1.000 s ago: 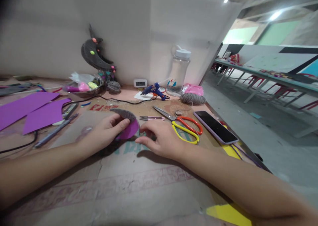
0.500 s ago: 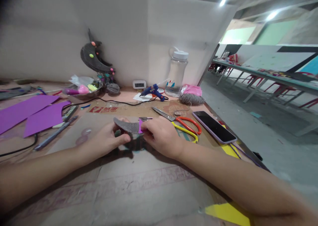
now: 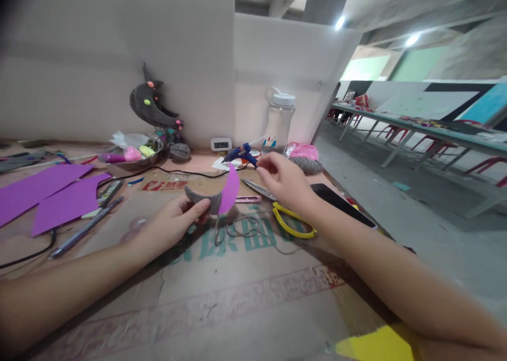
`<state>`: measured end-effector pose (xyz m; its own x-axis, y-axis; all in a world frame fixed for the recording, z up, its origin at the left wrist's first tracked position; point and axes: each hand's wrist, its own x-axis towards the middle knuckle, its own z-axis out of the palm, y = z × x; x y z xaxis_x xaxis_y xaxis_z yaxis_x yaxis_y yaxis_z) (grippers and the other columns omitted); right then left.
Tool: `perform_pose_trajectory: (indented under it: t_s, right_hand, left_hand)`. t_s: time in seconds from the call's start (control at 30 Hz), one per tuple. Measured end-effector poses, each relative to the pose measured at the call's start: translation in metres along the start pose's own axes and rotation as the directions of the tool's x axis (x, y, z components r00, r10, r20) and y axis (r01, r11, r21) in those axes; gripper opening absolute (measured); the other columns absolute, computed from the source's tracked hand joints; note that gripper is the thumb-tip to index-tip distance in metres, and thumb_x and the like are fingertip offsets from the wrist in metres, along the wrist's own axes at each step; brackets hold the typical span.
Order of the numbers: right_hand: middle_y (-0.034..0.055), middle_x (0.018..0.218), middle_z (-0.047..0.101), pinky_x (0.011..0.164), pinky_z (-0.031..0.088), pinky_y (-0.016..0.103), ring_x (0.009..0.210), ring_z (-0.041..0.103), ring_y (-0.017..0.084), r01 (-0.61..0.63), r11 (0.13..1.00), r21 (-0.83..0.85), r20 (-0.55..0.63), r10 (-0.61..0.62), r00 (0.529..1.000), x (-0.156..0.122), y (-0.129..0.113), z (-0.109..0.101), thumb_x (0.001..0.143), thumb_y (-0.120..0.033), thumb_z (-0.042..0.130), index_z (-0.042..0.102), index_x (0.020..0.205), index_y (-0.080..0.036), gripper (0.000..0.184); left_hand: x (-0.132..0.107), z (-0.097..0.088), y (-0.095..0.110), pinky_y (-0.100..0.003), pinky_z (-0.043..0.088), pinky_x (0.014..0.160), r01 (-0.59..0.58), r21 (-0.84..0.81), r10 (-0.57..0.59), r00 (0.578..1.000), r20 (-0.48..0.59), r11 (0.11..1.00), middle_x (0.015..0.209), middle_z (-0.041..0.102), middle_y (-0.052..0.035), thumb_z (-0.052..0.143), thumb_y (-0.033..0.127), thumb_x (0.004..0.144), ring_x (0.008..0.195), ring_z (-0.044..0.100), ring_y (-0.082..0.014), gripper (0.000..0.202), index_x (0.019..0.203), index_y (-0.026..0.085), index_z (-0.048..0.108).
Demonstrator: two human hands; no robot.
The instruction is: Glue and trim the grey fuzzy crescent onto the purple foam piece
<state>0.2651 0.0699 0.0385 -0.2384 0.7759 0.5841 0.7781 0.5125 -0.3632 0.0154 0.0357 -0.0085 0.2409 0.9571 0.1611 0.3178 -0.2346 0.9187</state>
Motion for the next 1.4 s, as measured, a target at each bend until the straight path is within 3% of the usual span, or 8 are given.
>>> perform_pose_trajectory:
  t_s: [0.1,0.37,0.5,0.67,0.83,1.0,1.2,1.4]
  right_hand:
    - [0.0117,0.118,0.067,0.087,0.05,0.033,0.101,0.064,0.02,-0.247,0.969,0.028,0.125,0.242,0.962,0.024,0.033,0.011,0.091,-0.027,0.051,0.058,0.117,-0.014,0.03]
    - [0.0153,0.137,0.057,0.103,0.042,0.035,0.124,0.055,0.027,-0.244,0.968,-0.055,0.264,0.25,0.932,0.082,0.064,0.051,0.084,-0.03,0.065,0.052,0.134,-0.012,0.054]
    - [0.018,0.123,0.064,0.094,0.047,0.035,0.11,0.062,0.028,-0.272,0.958,-0.096,0.309,0.288,0.906,0.102,0.064,0.077,0.082,-0.036,0.07,0.056,0.126,-0.007,0.055]
    - [0.0093,0.122,0.06,0.088,0.053,0.042,0.104,0.061,0.022,-0.334,0.933,-0.136,0.333,0.36,0.871,0.108,0.067,0.097,0.092,-0.036,0.059,0.058,0.121,-0.015,0.035]
    - [0.0094,0.115,0.064,0.083,0.055,0.038,0.097,0.064,0.022,-0.397,0.917,-0.047,0.357,0.387,0.85,0.103,0.063,0.082,0.091,-0.035,0.06,0.061,0.116,-0.012,0.033]
    - [0.0129,0.091,0.075,0.067,0.053,0.026,0.075,0.069,0.017,-0.403,0.904,0.141,0.284,0.353,0.892,0.083,0.041,0.044,0.091,-0.028,0.055,0.07,0.101,-0.01,0.026]
    - [0.0098,0.103,0.073,0.072,0.055,0.031,0.085,0.069,0.02,-0.281,0.877,0.389,0.051,0.284,0.957,0.021,0.015,0.002,0.084,-0.038,0.063,0.066,0.1,-0.019,0.025]
    - [0.0039,0.076,0.069,0.071,0.055,0.036,0.073,0.065,0.022,-0.192,0.933,0.305,0.14,0.156,0.978,-0.049,0.003,-0.008,0.084,-0.048,0.061,0.064,0.078,-0.024,0.025]
  left_hand:
    - [0.002,0.001,-0.003,-0.029,0.044,0.062,-0.015,-0.027,0.015,1.0,0.011,1.0,0.068,0.062,-0.0015,0.055,0.046,0.086,0.069,0.058,-0.0196,0.027,0.08,0.02,0.061]
    - [0.003,-0.001,-0.005,-0.039,0.047,0.092,-0.011,-0.139,0.023,0.996,0.083,0.99,0.112,0.071,-0.0102,0.057,0.044,0.088,0.107,0.063,-0.0267,0.034,0.107,0.017,0.065]
    - [0.003,-0.002,-0.005,-0.035,0.049,0.084,0.002,-0.098,0.005,0.998,0.069,0.995,0.102,0.073,-0.0078,0.055,0.047,0.088,0.096,0.066,-0.0244,0.032,0.099,0.018,0.066]
    - [0.003,0.0,-0.006,-0.03,0.048,0.07,0.01,-0.102,-0.005,0.999,0.047,0.995,0.082,0.07,-0.0043,0.057,0.045,0.087,0.084,0.066,-0.0217,0.029,0.09,0.017,0.065]
    - [0.004,0.001,-0.007,-0.029,0.047,0.068,0.005,-0.117,0.001,0.998,0.057,0.993,0.083,0.069,-0.0036,0.057,0.044,0.086,0.081,0.064,-0.0202,0.028,0.092,0.018,0.065]
    - [0.003,0.0,0.001,-0.026,0.042,0.06,0.036,-0.191,-0.029,0.999,0.038,0.981,0.067,0.058,0.0015,0.057,0.039,0.086,0.066,0.058,-0.0153,0.022,0.077,0.019,0.058]
    - [0.007,0.0,0.003,-0.024,0.039,0.055,0.095,-0.333,-0.106,0.994,-0.016,0.938,0.063,0.055,0.0036,0.06,0.035,0.082,0.055,0.05,-0.0108,0.019,0.078,0.017,0.054]
    - [0.011,-0.002,-0.008,-0.024,0.04,0.056,0.104,-0.338,-0.11,0.994,0.001,0.936,0.064,0.058,0.0024,0.06,0.042,0.083,0.057,0.053,-0.0113,0.027,0.077,0.016,0.055]
